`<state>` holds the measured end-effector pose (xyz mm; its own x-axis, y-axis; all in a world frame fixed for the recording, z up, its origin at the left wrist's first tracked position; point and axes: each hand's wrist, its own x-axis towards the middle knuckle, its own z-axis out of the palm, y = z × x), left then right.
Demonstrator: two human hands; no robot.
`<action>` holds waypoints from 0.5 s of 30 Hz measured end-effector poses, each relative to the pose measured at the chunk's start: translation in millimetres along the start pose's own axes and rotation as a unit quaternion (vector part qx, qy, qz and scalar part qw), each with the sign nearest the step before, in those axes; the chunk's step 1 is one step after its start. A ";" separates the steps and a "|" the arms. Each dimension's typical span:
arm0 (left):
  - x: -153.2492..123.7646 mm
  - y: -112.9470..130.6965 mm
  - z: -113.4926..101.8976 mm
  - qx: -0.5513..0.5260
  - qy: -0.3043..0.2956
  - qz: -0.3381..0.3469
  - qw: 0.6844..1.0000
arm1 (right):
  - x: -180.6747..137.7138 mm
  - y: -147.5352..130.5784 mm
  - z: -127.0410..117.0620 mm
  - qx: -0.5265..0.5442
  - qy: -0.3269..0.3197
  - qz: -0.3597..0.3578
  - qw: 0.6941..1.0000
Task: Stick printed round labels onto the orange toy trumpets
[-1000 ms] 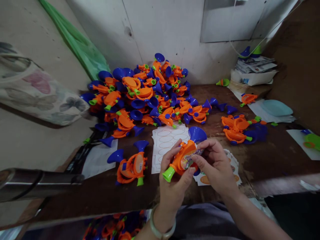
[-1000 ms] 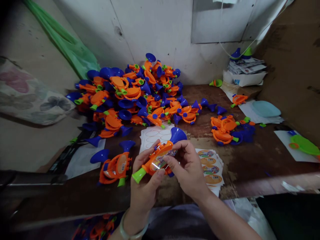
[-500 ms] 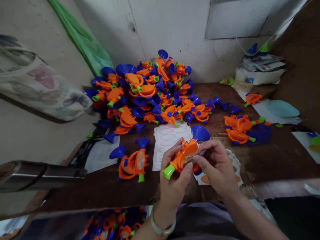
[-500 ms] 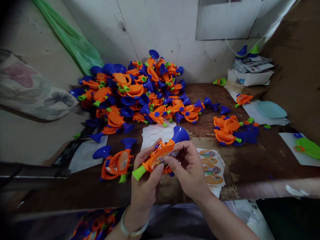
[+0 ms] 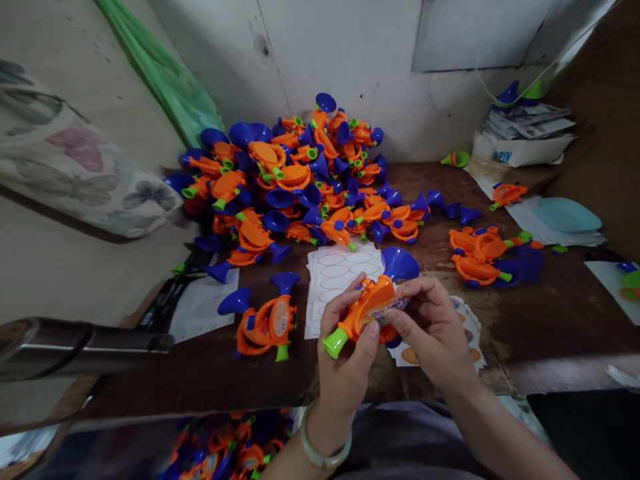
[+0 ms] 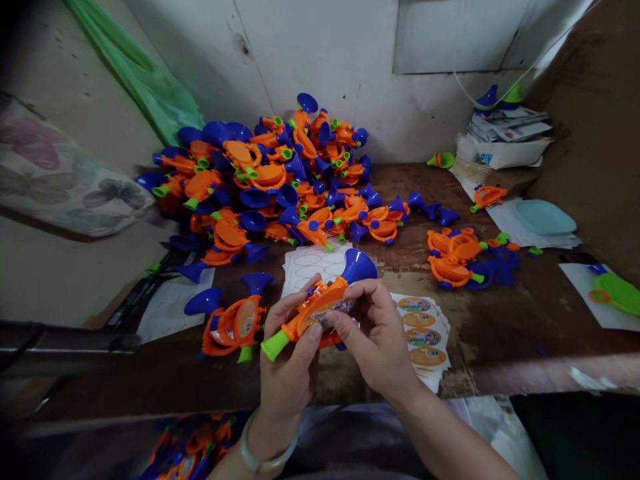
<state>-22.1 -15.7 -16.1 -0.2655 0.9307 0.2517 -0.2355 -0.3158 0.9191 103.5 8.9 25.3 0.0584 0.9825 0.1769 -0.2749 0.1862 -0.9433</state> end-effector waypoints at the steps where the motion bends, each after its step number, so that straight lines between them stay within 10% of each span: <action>1: -0.3 0.5 0.1 0.001 0.001 0.003 1.000 | 0.2 -0.4 0.3 -0.002 -0.001 0.000 1.000; 15: -3.0 3.8 2.1 0.001 0.008 0.028 1.000 | 0.0 0.2 1.1 -0.166 0.009 -0.105 0.981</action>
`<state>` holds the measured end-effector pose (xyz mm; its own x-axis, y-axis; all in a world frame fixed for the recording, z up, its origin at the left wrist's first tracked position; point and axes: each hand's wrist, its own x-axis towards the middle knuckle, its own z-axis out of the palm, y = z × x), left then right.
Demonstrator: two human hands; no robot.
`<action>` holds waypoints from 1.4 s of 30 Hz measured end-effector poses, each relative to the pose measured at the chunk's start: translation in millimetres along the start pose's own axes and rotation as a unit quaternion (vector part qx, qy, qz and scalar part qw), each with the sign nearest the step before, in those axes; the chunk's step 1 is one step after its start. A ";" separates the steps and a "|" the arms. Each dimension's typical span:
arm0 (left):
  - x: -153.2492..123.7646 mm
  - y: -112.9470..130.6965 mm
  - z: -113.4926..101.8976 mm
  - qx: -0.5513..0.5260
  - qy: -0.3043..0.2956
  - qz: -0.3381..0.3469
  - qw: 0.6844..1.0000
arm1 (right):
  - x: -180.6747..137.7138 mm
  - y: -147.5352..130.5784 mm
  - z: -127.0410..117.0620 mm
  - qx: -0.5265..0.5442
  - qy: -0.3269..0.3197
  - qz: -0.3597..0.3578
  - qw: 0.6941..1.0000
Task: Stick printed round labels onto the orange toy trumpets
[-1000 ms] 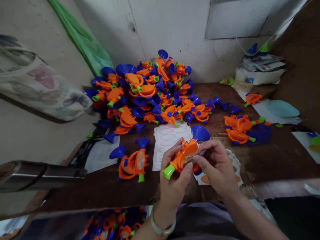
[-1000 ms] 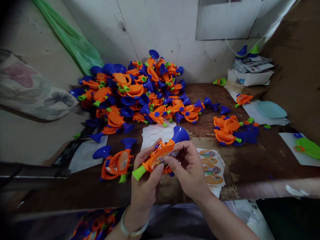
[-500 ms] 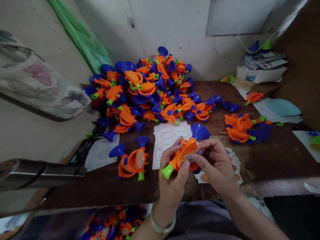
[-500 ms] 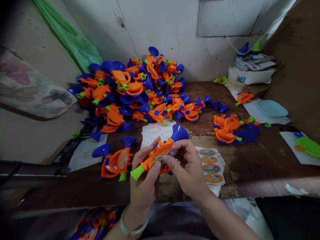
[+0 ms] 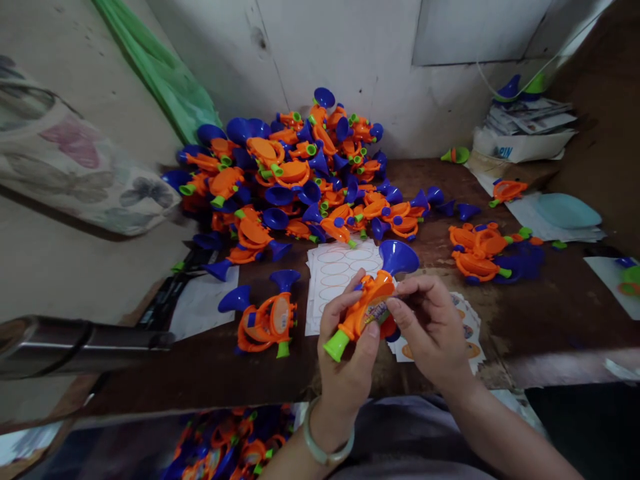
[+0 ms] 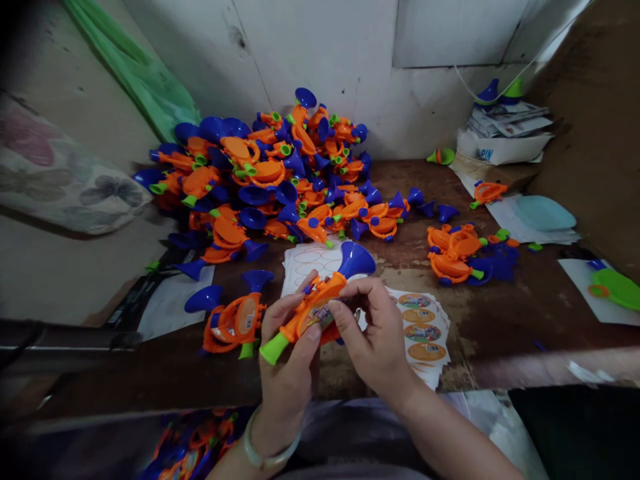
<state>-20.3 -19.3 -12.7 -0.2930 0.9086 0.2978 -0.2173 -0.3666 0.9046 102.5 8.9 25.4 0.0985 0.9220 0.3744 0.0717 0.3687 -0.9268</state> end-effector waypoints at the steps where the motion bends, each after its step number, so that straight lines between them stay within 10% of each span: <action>1: -0.3 0.9 0.3 -0.002 0.000 0.004 1.000 | 0.7 0.0 0.1 -0.031 0.011 -0.024 0.999; 14: -6.9 5.5 0.6 0.010 -0.007 0.010 1.000 | 7.9 4.5 -1.3 -0.065 -0.028 0.041 0.997; 24: -5.1 0.6 -3.9 -0.032 0.005 -0.027 0.999 | 12.9 22.0 -4.9 -0.173 0.028 -0.039 0.984; 30: 9.0 16.7 -30.2 0.094 -0.010 0.078 0.992 | 18.5 53.7 -24.7 -0.173 0.050 -0.019 0.984; 35: 41.7 18.3 -117.9 0.434 -0.032 0.276 0.857 | 15.0 79.6 -68.2 -0.318 -0.172 0.052 0.931; 42: 41.7 8.6 -175.6 0.693 -0.226 0.069 0.682 | 27.2 89.0 -28.8 -0.415 -0.242 0.092 0.872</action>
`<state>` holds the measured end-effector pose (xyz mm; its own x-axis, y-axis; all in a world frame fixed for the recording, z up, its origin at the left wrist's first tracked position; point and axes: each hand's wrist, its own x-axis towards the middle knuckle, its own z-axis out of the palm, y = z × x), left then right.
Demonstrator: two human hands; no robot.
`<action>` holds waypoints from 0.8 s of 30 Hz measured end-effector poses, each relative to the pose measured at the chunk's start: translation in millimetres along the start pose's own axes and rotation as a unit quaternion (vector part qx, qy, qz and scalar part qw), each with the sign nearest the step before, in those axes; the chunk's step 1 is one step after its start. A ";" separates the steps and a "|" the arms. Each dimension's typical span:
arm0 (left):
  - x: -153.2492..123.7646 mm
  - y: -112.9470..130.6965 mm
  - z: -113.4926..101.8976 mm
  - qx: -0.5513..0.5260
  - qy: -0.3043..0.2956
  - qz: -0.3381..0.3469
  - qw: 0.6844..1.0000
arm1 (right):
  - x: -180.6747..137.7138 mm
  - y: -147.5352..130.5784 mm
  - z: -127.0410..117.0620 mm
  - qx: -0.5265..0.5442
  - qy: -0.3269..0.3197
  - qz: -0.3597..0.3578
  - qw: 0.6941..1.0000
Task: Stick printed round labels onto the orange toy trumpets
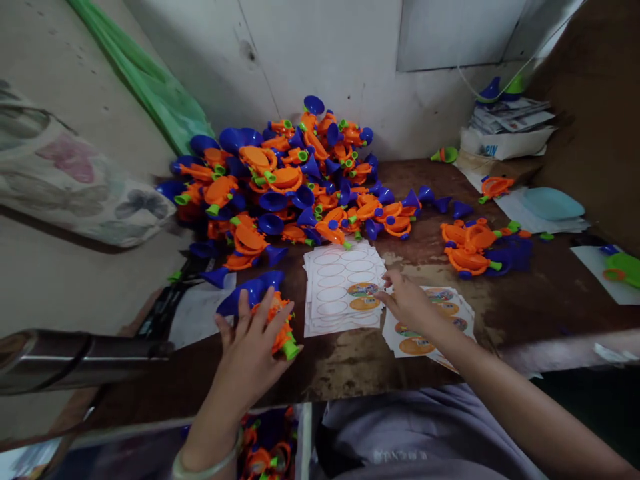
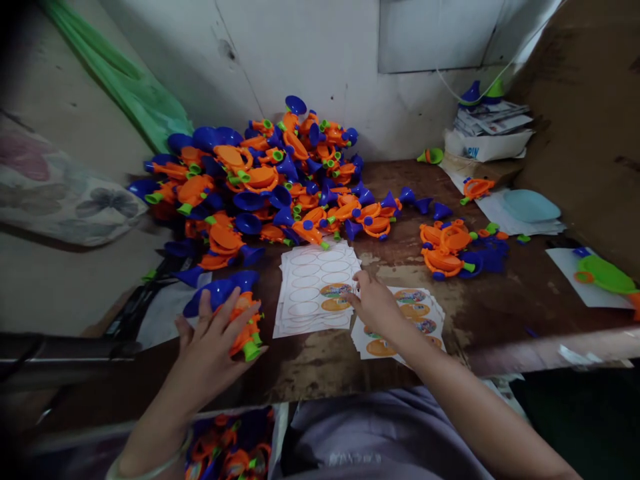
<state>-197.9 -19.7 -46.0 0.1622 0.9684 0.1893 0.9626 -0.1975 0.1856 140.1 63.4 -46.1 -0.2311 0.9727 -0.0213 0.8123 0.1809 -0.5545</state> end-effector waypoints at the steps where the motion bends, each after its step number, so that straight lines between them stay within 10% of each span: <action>1: -1.7 1.8 -0.2 0.016 -0.019 -0.001 1.000 | 5.9 -6.6 4.5 -0.014 -0.004 0.003 1.000; 15: 21.1 102.1 37.3 -0.111 0.039 0.134 0.984 | 13.6 -13.1 34.2 0.021 0.005 -0.004 1.000; 24: 94.9 105.1 21.7 -0.255 0.153 0.008 0.955 | -13.5 -10.4 -7.0 0.171 0.074 -0.105 0.977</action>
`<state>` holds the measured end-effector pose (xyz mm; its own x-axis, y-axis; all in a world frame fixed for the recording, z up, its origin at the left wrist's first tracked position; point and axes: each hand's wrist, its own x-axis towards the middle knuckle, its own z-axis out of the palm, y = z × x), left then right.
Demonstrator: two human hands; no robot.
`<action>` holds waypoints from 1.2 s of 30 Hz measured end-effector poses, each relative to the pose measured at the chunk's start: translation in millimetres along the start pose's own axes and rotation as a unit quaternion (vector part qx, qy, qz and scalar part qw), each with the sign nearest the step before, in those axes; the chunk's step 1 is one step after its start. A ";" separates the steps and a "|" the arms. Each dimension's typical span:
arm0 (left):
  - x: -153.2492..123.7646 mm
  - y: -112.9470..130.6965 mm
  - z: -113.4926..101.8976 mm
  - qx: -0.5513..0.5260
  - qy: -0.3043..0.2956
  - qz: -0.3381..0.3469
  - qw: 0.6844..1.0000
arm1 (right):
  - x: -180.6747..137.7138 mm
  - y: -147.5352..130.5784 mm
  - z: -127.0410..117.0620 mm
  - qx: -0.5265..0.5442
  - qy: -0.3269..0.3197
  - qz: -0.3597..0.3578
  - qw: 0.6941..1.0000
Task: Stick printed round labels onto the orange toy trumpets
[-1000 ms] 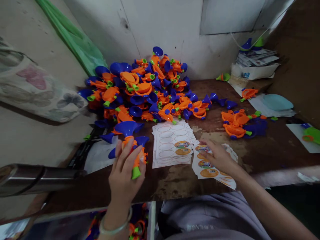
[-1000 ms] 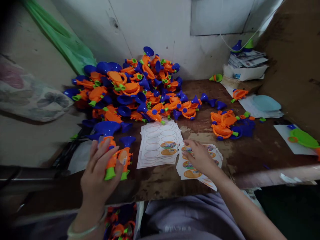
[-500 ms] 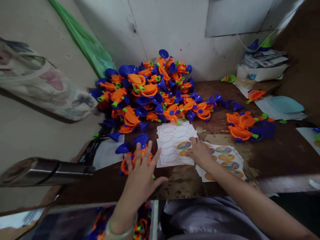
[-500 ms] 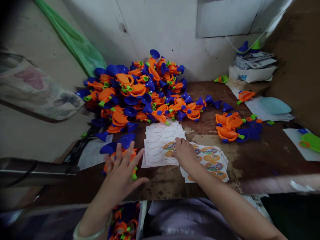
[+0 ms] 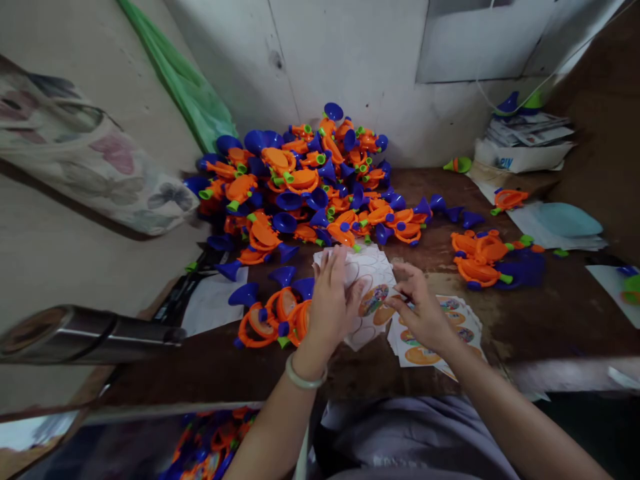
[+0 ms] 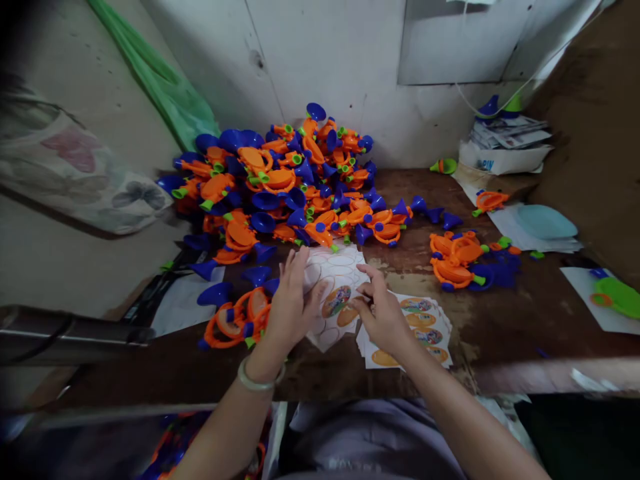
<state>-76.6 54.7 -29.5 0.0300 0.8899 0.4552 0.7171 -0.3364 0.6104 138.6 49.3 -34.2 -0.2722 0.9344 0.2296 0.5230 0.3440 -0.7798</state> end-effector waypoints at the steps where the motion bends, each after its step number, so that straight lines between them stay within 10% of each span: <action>1: 5.8 5.2 -2.6 -0.032 -0.014 -0.028 0.999 | -3.6 -4.3 -3.5 0.023 0.006 -0.026 0.999; 18: 6.1 64.6 -27.0 -0.207 -0.028 -0.054 0.976 | -35.8 -36.7 -21.0 -0.050 0.170 -0.248 0.952; 25: 0.7 73.8 -28.7 -0.253 -0.073 -0.167 0.950 | -42.3 -36.6 -20.8 -0.037 0.212 -0.338 0.916; 36: 17.4 64.6 -35.1 -0.256 0.009 -0.155 0.954 | -52.5 -31.8 -28.1 0.075 0.250 -0.223 0.939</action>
<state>-54.2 37.6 40.6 -0.1437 0.9672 0.2096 0.2553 -0.1684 0.9521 159.0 -8.0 -5.1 -0.0041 0.6393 0.7689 0.3178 0.7299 -0.6052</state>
